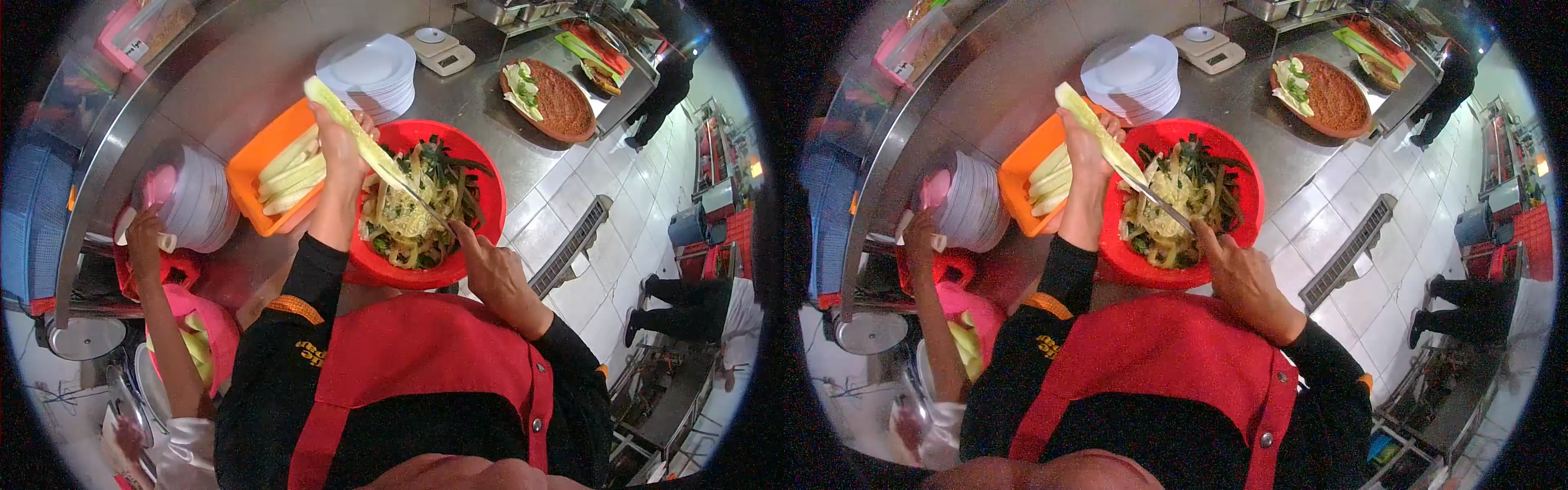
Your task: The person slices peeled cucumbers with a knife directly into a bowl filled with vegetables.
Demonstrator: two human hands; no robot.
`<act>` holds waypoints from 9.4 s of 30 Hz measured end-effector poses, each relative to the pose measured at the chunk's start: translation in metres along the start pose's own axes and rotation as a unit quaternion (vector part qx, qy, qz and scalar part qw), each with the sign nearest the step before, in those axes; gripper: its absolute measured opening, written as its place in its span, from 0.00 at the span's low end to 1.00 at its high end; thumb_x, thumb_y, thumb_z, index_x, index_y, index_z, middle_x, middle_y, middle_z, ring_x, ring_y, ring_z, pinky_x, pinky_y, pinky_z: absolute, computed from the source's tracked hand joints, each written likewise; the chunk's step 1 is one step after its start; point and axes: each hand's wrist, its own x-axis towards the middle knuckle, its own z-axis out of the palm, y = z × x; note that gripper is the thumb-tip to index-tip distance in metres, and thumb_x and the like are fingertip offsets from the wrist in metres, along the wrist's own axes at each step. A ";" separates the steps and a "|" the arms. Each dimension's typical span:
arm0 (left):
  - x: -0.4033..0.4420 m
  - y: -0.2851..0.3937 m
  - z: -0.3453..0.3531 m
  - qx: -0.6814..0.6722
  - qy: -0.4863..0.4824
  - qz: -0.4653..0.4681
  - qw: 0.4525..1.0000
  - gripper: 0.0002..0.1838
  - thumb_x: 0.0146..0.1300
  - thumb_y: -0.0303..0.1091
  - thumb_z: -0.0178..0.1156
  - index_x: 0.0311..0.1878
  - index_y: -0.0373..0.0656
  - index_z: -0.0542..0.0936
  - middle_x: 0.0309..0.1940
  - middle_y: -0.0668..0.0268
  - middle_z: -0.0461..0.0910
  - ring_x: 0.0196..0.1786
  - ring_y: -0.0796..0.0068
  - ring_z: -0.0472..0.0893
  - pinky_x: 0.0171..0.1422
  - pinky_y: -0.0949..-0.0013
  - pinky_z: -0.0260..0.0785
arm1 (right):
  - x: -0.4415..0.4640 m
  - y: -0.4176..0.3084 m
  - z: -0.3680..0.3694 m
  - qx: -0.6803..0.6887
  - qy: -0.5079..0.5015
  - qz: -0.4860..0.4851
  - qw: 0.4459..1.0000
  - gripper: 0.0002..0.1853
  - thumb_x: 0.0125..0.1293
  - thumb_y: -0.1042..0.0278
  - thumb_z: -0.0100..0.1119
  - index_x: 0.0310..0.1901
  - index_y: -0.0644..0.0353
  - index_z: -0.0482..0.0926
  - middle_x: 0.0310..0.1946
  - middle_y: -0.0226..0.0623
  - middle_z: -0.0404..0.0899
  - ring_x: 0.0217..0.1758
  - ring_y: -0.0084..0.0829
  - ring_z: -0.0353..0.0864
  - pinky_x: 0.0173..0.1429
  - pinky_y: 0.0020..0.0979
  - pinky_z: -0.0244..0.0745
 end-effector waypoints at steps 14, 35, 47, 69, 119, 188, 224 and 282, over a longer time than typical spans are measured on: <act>0.002 -0.011 0.006 0.009 0.036 -0.159 0.987 0.32 0.60 0.70 0.29 0.28 0.46 0.59 0.17 0.68 0.56 0.17 0.76 0.56 0.18 0.74 0.51 | 0.005 0.006 0.000 -0.099 0.013 -0.016 0.995 0.31 0.53 0.78 0.47 0.62 0.52 0.60 0.29 0.40 0.73 0.26 0.41 0.78 0.27 0.39 0.74; -0.026 -0.031 0.008 -0.170 -0.077 -0.210 0.960 0.30 0.61 0.67 0.37 0.30 0.46 0.65 0.17 0.68 0.60 0.20 0.74 0.60 0.26 0.69 0.57 | 0.020 0.009 0.014 -0.101 0.061 0.029 0.993 0.29 0.58 0.74 0.44 0.63 0.48 0.57 0.31 0.42 0.72 0.27 0.42 0.79 0.30 0.42 0.74; -0.049 -0.031 0.018 -0.073 -0.076 -0.048 0.993 0.29 0.61 0.68 0.35 0.34 0.49 0.65 0.17 0.70 0.59 0.21 0.75 0.59 0.29 0.69 0.58 | 0.016 0.007 0.026 -0.023 0.039 0.054 0.998 0.29 0.57 0.75 0.44 0.63 0.49 0.57 0.34 0.47 0.75 0.27 0.48 0.78 0.30 0.45 0.73; -0.067 -0.052 0.016 0.054 0.023 0.019 0.998 0.28 0.63 0.65 0.37 0.31 0.45 0.60 0.17 0.67 0.62 0.18 0.75 0.65 0.24 0.69 0.62 | 0.033 0.002 0.048 -0.085 0.062 0.078 0.991 0.26 0.57 0.74 0.45 0.60 0.57 0.55 0.31 0.48 0.73 0.25 0.46 0.78 0.27 0.43 0.74; -0.062 -0.018 -0.017 0.331 -0.163 -0.226 0.902 0.28 0.65 0.57 0.45 0.55 0.42 0.68 0.29 0.69 0.73 0.26 0.80 0.73 0.25 0.76 0.68 | 0.016 0.076 0.006 0.060 0.093 -0.015 0.994 0.12 0.62 0.69 0.51 0.47 0.61 0.67 0.14 0.49 0.70 0.19 0.49 0.74 0.22 0.43 0.65; -0.032 -0.028 -0.016 0.333 -0.217 -0.169 0.902 0.35 0.64 0.66 0.28 0.42 0.42 0.71 0.22 0.67 0.72 0.23 0.80 0.71 0.26 0.77 0.65 | 0.011 0.053 -0.007 -0.091 0.068 0.038 0.993 0.11 0.61 0.71 0.48 0.46 0.52 0.72 0.25 0.40 0.76 0.25 0.43 0.78 0.29 0.40 0.73; 0.048 0.127 -0.136 0.741 -0.040 0.014 0.670 0.47 0.55 0.61 0.54 0.66 0.34 0.54 0.63 0.45 0.59 0.64 0.55 0.64 0.66 0.65 0.55 | 0.005 0.056 0.001 0.012 -0.020 -0.002 1.000 0.09 0.54 0.70 0.59 0.38 0.57 0.79 0.29 0.45 0.78 0.30 0.48 0.76 0.32 0.42 0.70; -0.005 0.019 -0.016 -0.089 0.040 -0.042 0.994 0.29 0.69 0.54 0.26 0.45 0.40 0.71 0.29 0.55 0.76 0.31 0.61 0.77 0.37 0.58 0.74 | 0.023 -0.008 0.025 0.082 0.032 -0.024 0.996 0.20 0.61 0.79 0.45 0.56 0.64 0.60 0.39 0.58 0.74 0.39 0.53 0.76 0.38 0.46 0.71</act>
